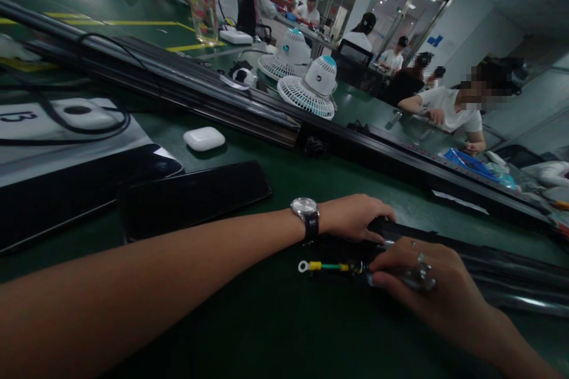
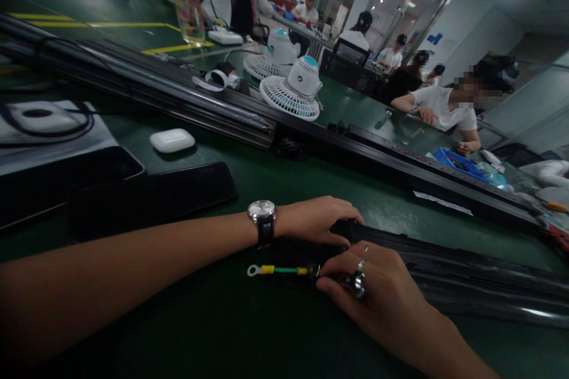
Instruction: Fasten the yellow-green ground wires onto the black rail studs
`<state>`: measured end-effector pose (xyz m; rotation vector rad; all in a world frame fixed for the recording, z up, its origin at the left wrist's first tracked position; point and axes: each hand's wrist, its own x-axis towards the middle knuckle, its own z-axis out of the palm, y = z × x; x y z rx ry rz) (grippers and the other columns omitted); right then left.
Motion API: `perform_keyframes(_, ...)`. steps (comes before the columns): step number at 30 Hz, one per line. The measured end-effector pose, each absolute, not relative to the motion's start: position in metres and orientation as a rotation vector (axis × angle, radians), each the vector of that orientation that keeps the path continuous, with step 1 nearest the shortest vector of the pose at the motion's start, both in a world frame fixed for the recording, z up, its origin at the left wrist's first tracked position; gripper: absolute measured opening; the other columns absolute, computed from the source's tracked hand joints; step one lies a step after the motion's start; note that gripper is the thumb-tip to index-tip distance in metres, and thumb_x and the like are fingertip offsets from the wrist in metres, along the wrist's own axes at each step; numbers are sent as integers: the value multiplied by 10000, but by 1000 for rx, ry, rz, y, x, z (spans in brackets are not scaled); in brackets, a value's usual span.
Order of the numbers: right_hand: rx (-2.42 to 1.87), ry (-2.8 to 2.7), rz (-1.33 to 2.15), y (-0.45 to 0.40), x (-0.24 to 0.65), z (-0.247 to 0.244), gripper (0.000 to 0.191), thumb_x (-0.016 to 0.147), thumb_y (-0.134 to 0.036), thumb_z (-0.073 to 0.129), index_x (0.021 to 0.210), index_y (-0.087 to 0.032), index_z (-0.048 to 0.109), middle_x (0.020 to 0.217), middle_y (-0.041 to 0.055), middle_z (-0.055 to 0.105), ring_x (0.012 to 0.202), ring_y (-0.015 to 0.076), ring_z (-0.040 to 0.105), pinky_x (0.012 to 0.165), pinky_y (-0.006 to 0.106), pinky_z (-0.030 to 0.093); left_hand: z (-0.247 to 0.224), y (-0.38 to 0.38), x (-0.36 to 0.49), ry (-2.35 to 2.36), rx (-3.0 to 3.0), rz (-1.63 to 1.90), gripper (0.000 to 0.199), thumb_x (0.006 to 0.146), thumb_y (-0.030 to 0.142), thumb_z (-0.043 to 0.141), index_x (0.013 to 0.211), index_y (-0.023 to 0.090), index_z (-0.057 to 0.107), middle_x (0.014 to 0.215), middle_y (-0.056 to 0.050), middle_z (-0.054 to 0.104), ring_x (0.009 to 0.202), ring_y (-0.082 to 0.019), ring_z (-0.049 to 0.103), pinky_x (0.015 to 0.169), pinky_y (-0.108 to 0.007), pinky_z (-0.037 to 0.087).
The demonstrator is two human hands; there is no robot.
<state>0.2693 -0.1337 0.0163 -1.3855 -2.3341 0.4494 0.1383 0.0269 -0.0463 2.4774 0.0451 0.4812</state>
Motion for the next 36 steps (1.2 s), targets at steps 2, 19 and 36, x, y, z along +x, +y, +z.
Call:
perform_keyframes(2, -1379, -2325, 439, -134, 269, 18, 50, 979, -232, 650, 1007, -249, 687, 841, -21, 741, 717, 137, 695, 663, 262, 515, -46, 27, 138, 52, 2488, 476, 397, 892, 264, 748, 1245, 142, 613, 1183, -108, 688, 1091, -231, 654, 931, -323, 488)
perform_keyframes(19, -1320, -2320, 367, -137, 267, 17, 50, 986, -211, 628, 982, -240, 668, 822, -19, 739, 695, 134, 701, 638, 254, 522, -43, 22, 139, 54, 2494, 463, 402, 899, 236, 735, 1265, 126, 612, 1194, -117, 688, 1089, -227, 654, 926, -315, 484)
perform_keyframes(36, -1443, -2259, 421, -129, 268, 18, 83, 994, -202, 603, 946, -220, 668, 793, -30, 735, 672, 113, 684, 662, 230, 509, -44, 25, 144, 5, 2462, 495, 349, 919, 197, 698, 1251, 123, 621, 1172, -107, 684, 1073, -209, 645, 918, -296, 475)
